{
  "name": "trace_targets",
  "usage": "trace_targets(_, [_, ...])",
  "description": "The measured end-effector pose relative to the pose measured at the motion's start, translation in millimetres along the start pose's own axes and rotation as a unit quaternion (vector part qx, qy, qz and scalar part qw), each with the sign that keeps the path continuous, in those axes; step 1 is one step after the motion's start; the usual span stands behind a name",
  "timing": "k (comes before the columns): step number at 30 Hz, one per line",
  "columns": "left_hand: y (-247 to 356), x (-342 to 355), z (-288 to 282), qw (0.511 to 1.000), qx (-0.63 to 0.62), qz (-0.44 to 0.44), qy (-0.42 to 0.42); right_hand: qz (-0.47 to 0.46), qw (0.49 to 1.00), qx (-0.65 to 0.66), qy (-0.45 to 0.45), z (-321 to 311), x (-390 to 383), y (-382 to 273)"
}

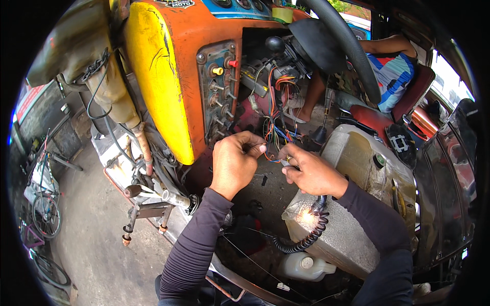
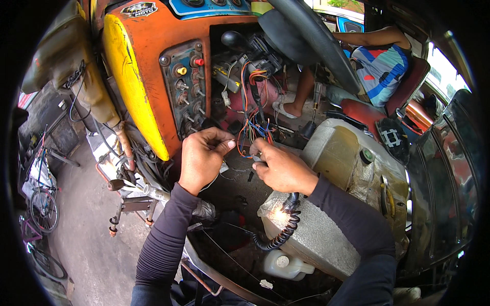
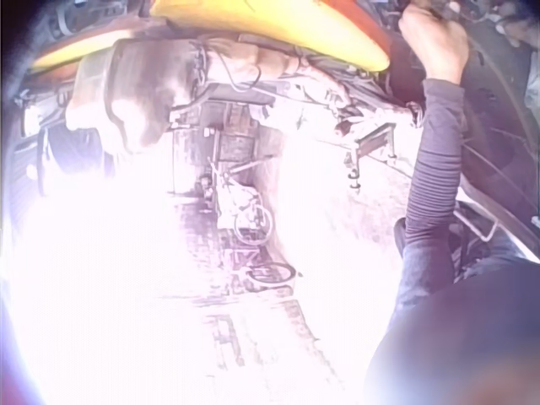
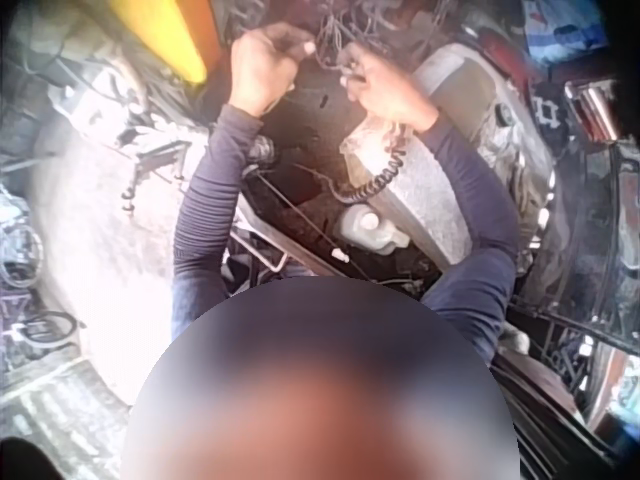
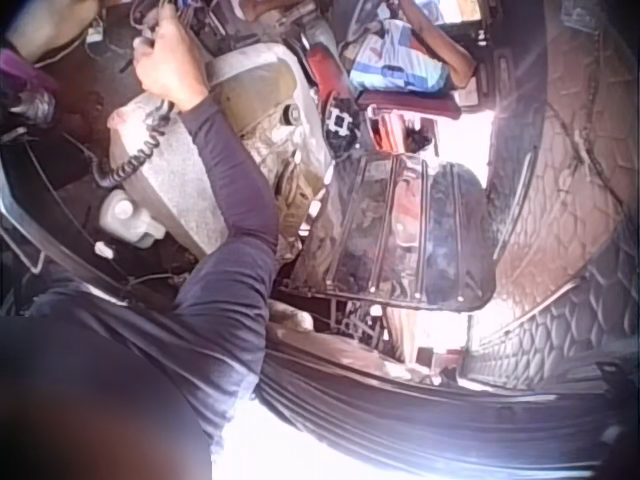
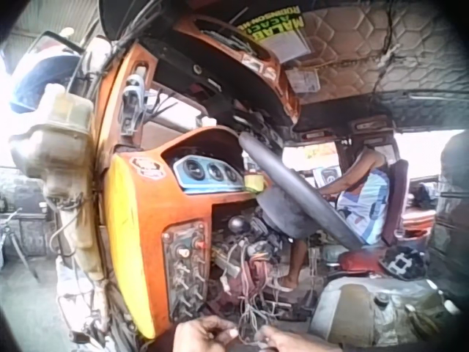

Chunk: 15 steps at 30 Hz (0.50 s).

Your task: The person works on a tangle of multicolored wires inside the vehicle's dashboard area, repeatedly stripping, twisting, and joining wire ends by hand. The hands manipulate individual wires and small bundles throughout the clip, occasionally adjusting the gear lever and steering column area to access connections.

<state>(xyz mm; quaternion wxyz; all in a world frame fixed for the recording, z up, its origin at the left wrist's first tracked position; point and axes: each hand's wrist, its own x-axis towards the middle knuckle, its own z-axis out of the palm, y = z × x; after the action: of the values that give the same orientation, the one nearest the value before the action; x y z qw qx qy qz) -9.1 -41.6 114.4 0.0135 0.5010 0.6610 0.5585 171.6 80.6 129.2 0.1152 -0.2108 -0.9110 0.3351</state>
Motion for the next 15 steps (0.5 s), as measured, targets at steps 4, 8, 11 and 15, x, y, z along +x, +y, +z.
trace_targets(4, [-1.5, 0.4, 1.6, 1.000, -0.006, -0.002, -0.004, 0.006, 1.000, 0.002, -0.005, -0.2, -0.1, 0.3])
trace_targets(8, [-2.8, 0.1, 1.9, 1.000, -0.005, -0.001, -0.004, 0.001, 1.000, -0.004, -0.001, 0.7, 0.8, 2.1])
trace_targets(11, [-3.3, -0.6, 1.3, 1.000, -0.005, -0.008, -0.006, -0.008, 1.000, -0.009, 0.004, 1.9, 1.7, 3.1])
trace_targets(15, [-3.8, -1.2, 0.8, 1.000, 0.003, -0.010, -0.006, -0.001, 1.000, -0.009, 0.003, 2.0, 1.0, 5.0])
